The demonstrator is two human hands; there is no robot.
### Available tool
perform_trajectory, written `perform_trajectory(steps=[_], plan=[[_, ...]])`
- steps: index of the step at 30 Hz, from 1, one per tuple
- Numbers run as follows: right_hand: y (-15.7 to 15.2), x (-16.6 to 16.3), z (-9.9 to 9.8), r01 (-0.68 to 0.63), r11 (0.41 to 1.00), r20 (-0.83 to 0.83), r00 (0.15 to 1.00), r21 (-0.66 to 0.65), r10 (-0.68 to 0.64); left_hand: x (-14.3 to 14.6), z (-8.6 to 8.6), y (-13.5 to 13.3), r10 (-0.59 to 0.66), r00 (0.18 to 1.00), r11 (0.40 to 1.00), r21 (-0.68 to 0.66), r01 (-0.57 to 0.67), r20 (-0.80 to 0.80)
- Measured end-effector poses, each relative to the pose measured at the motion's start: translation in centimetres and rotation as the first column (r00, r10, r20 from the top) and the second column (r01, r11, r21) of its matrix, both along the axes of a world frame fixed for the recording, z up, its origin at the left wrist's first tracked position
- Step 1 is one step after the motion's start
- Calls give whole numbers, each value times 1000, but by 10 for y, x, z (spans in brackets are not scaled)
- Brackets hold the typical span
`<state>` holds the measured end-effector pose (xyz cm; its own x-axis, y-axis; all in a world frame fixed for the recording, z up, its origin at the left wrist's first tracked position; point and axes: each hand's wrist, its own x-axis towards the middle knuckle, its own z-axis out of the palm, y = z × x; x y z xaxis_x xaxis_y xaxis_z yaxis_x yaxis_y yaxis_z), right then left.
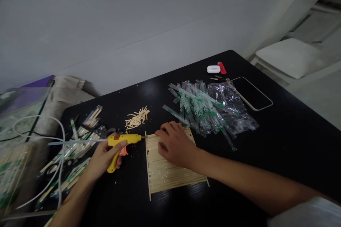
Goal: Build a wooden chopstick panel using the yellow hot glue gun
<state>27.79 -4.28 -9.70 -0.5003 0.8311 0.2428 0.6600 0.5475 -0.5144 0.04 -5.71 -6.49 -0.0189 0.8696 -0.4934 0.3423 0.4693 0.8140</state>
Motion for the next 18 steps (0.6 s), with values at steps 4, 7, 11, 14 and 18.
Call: perform_trajectory(steps=[4, 7, 11, 14, 18], plan=[[0, 0, 0, -2, 1000, 9, 1000, -4, 2, 0, 0, 2, -5, 1000, 1000, -10, 5, -30], [0, 0, 0, -2, 1000, 10, 1000, 0, 2, -4, 1, 4, -53, 997, 996, -70, 49, -49], [0, 0, -2, -1, 1000, -2, 1000, 4, 1, -4, 5, 5, -96, 994, 989, -116, 89, -59], [0, 0, -2, 3, 1000, -2, 1000, 3, -3, -1, 5, 5, -58, 998, 994, -90, 54, -39], [0, 1, -3, 8, 1000, -1, 1000, 15, -8, 4, 0, 5, 11, 1000, 999, -31, -11, -15]])
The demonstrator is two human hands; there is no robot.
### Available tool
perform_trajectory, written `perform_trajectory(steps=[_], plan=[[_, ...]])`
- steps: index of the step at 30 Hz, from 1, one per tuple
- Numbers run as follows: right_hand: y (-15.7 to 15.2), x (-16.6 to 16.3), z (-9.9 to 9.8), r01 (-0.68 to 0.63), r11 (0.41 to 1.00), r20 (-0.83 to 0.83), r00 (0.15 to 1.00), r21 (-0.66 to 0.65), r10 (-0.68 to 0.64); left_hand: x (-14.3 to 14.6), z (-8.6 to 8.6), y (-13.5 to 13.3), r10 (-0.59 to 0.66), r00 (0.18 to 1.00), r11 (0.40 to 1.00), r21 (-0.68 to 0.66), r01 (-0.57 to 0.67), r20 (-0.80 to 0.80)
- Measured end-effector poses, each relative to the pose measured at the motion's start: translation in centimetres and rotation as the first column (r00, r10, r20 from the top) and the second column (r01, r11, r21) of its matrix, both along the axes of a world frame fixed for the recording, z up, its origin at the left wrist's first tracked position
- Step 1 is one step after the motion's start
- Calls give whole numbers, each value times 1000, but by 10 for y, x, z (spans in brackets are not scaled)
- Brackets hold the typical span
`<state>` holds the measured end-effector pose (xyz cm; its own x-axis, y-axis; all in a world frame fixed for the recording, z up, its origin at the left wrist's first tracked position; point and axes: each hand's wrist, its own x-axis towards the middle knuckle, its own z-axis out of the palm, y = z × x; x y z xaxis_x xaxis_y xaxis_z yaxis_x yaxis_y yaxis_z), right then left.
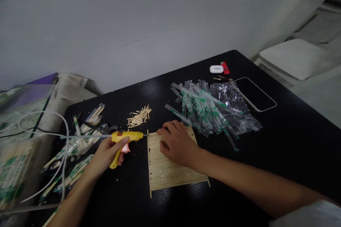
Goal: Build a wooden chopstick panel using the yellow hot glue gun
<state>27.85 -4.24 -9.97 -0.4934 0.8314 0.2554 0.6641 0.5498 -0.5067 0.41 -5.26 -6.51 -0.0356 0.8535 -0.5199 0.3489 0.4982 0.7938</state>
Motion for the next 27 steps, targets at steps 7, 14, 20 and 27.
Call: perform_trajectory(steps=[7, 14, 20, 27], plan=[[0, 0, 0, 7, 1000, 2, 1000, 7, -7, -7, 0, 1, -99, 995, 994, -40, 99, 8], [0, 0, 2, -4, 1000, -3, 1000, -8, 4, -17, 1, 1, -212, 976, 972, -95, 215, 43], [0, 0, 1, -5, 1000, -3, 1000, 0, 5, -10, -3, 1, -117, 993, 992, -53, 118, 30], [0, 0, 0, 28, 1000, -15, 999, -2, -28, -5, 0, 3, -108, 993, 993, -45, 110, 49]])
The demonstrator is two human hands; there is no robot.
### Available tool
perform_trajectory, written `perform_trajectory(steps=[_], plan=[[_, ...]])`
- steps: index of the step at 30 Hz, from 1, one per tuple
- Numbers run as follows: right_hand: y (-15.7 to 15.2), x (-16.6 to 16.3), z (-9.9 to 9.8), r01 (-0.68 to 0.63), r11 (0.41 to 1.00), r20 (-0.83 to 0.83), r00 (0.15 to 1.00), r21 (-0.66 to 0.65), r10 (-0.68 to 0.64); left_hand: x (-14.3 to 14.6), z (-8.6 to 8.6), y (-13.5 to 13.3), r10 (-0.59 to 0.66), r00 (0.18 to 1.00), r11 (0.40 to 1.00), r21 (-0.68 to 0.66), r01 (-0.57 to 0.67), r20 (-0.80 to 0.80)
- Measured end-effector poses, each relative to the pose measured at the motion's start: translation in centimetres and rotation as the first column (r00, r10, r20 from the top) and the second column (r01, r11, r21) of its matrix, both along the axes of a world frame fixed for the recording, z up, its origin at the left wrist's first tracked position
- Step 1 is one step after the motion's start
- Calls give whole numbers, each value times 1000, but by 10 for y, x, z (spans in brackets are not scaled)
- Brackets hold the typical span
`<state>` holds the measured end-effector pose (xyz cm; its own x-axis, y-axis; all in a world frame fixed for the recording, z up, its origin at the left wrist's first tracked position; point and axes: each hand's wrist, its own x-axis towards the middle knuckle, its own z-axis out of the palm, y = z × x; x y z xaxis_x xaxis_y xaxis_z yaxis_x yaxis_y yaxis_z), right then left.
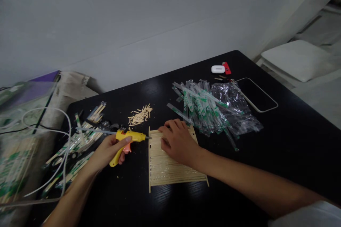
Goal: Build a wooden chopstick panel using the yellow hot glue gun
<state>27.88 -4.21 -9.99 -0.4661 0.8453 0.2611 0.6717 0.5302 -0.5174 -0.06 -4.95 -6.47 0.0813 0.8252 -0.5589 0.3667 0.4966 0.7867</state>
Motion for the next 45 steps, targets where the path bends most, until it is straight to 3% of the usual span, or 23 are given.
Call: perform_trajectory(steps=[6, 15, 22, 32, 45], plan=[[1, 1, -1, 31, 1000, -8, 999, 2, -31, -9, 2, -1, -100, 995, 992, -75, 101, 10], [2, 1, -1, 11, 1000, -8, 1000, -5, -11, -6, 0, 0, -79, 997, 996, -35, 79, -12], [1, 1, -1, 23, 1000, -5, 1000, -6, -23, -14, 3, -1, -231, 972, 967, -103, 233, 33], [6, 4, -2, 44, 999, -18, 999, 10, -44, -9, -3, -4, -117, 993, 991, -59, 118, 28], [6, 4, -4, 36, 999, -10, 999, 0, -36, -10, -1, 0, -178, 983, 983, -40, 180, 42]])
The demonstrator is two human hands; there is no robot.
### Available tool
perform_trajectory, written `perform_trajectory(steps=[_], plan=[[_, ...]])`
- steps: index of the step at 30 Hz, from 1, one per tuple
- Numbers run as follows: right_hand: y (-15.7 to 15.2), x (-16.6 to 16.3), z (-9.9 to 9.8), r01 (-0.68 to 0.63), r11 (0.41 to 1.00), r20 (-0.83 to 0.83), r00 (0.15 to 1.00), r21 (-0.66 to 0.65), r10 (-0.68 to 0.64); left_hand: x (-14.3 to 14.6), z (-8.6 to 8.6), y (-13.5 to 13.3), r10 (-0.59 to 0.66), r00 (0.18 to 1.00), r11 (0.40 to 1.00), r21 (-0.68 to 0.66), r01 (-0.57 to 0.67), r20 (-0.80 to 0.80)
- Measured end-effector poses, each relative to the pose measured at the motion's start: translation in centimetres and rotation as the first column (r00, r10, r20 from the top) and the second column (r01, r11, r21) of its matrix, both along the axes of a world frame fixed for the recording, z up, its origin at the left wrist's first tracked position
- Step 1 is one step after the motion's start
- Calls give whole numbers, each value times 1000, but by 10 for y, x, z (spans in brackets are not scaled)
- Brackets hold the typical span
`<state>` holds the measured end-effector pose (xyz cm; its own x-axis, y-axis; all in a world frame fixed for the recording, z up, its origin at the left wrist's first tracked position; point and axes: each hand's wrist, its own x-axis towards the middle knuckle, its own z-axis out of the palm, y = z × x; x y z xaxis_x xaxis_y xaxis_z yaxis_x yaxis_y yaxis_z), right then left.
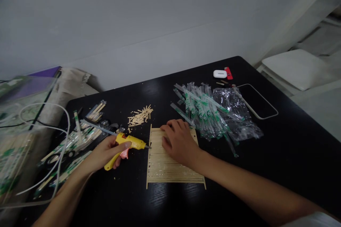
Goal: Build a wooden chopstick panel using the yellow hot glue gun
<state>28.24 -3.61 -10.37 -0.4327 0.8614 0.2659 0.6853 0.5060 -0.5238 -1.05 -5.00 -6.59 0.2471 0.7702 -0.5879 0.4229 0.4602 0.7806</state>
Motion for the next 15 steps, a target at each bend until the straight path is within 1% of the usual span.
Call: perform_trajectory(steps=[7, 12, 15], plan=[[0, -1, 0, 9, 1000, -4, 1000, 24, -9, -2, 0, -3, -9, 1000, 1000, 6, 8, 15], [0, 0, 2, 14, 1000, 1, 1000, 2, -14, -3, 1, -3, -47, 999, 999, -19, 47, -10], [0, 0, 2, 7, 1000, 0, 1000, 2, -7, -2, 1, -3, -31, 999, 999, -28, 31, -23]])
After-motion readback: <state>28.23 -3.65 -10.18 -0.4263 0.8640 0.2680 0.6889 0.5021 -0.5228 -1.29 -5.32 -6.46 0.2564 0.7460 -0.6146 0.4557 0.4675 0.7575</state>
